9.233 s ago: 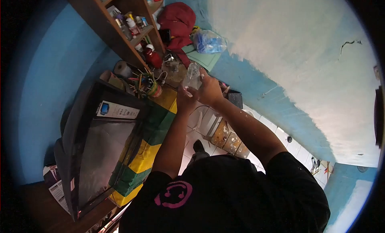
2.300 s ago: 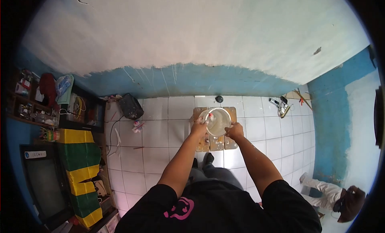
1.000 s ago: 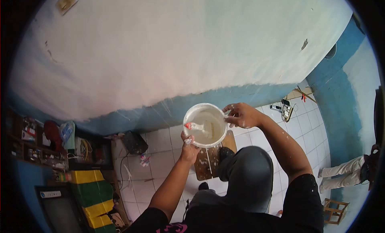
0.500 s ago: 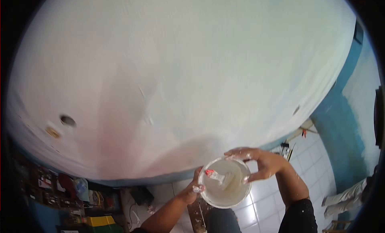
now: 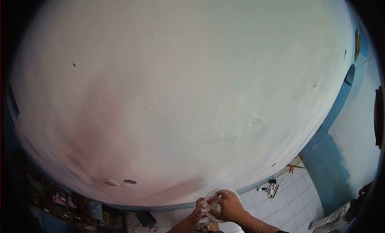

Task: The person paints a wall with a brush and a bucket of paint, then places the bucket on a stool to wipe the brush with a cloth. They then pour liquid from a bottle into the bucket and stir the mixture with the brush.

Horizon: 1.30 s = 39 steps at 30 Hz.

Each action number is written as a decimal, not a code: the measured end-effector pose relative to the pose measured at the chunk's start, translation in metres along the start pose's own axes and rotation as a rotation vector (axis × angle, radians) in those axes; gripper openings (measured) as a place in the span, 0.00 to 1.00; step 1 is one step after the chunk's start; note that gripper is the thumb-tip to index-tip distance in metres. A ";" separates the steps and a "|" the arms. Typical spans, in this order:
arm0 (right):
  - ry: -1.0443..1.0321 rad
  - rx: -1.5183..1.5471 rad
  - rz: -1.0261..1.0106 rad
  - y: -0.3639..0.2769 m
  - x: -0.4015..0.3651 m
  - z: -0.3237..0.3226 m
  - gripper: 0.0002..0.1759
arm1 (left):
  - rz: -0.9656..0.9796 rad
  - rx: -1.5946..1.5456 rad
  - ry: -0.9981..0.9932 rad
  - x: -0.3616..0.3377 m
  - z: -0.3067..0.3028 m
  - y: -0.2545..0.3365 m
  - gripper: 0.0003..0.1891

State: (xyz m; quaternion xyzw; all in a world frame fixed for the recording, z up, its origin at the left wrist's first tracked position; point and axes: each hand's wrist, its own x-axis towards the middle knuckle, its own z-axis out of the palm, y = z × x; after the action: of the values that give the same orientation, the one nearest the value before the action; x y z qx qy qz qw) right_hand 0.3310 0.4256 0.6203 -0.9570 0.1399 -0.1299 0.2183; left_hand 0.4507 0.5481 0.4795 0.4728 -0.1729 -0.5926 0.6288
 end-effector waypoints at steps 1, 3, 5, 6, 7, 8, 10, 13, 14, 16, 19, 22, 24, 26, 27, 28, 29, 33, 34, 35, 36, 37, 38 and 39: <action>-0.015 0.071 0.001 -0.001 0.002 0.003 0.20 | -0.004 -0.004 0.002 -0.005 0.003 0.006 0.41; -0.090 0.095 0.017 -0.010 0.011 0.006 0.17 | -0.107 0.010 0.026 -0.014 -0.002 0.017 0.39; -0.209 0.001 0.044 -0.022 0.020 -0.004 0.14 | -0.136 -0.037 -0.016 -0.015 -0.017 0.011 0.37; -0.252 -0.045 0.031 -0.035 0.023 -0.020 0.12 | -0.174 0.039 0.049 -0.034 0.005 0.046 0.36; -0.294 -0.092 0.018 -0.045 0.029 -0.037 0.11 | -0.108 0.028 0.060 -0.045 0.016 0.064 0.36; -0.242 -0.067 -0.057 -0.049 0.030 -0.043 0.11 | -0.037 0.029 0.023 -0.049 0.011 0.069 0.37; -0.142 -0.049 -0.121 -0.061 0.034 -0.064 0.11 | -0.026 0.005 0.053 -0.061 0.014 0.094 0.40; 0.005 -0.016 -0.211 -0.083 0.040 -0.098 0.12 | 0.081 -0.029 -0.037 -0.074 0.014 0.124 0.41; 0.067 0.006 -0.239 -0.091 0.040 -0.105 0.11 | 0.112 -0.047 -0.063 -0.075 0.014 0.129 0.42; 0.110 0.073 -0.284 -0.095 0.041 -0.104 0.12 | 0.181 -0.076 -0.115 -0.076 0.012 0.137 0.42; 0.067 0.074 -0.331 -0.104 0.043 -0.104 0.12 | 0.161 -0.082 -0.090 -0.082 0.015 0.147 0.44; -0.012 0.026 -0.376 -0.104 0.044 -0.103 0.11 | 0.186 -0.021 -0.109 -0.079 0.011 0.149 0.45; -0.084 0.023 -0.361 -0.105 0.044 -0.105 0.12 | 0.179 0.001 -0.109 -0.077 0.015 0.150 0.45; -0.168 -0.030 -0.307 -0.101 0.045 -0.106 0.12 | 0.178 0.008 -0.106 -0.078 0.022 0.153 0.45; -0.207 -0.055 -0.283 -0.097 0.046 -0.108 0.12 | 0.174 0.023 -0.090 -0.075 0.025 0.153 0.44; -0.212 -0.055 -0.288 -0.093 0.046 -0.110 0.12 | 0.172 0.040 -0.073 -0.073 0.029 0.154 0.44; -0.221 -0.056 -0.292 -0.089 0.046 -0.112 0.13 | 0.170 0.053 -0.055 -0.070 0.033 0.154 0.44; -0.169 -0.011 -0.301 -0.079 0.040 -0.134 0.12 | 0.182 -0.002 -0.030 -0.063 0.044 0.153 0.44; -0.159 -0.018 -0.296 -0.076 0.040 -0.137 0.12 | 0.204 0.018 -0.033 -0.062 0.048 0.156 0.44; -0.148 -0.027 -0.292 -0.073 0.040 -0.139 0.12 | 0.228 0.038 -0.039 -0.060 0.053 0.159 0.44; -0.136 -0.038 -0.288 -0.070 0.040 -0.142 0.12 | 0.238 0.073 -0.031 -0.057 0.058 0.163 0.43; -0.153 -0.040 -0.289 -0.065 0.042 -0.143 0.12 | 0.248 0.108 -0.024 -0.054 0.063 0.166 0.43; -0.174 -0.039 -0.290 -0.059 0.043 -0.142 0.12 | 0.256 0.140 -0.013 -0.051 0.066 0.167 0.42; -0.197 -0.037 -0.293 -0.054 0.045 -0.141 0.12 | 0.252 0.130 0.002 -0.048 0.069 0.169 0.42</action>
State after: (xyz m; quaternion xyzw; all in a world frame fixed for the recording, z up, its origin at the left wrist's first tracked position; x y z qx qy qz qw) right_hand 0.3408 0.4041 0.7759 -0.9792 -0.0207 -0.0633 0.1919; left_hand 0.4840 0.5400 0.6647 0.4876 -0.2683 -0.4961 0.6665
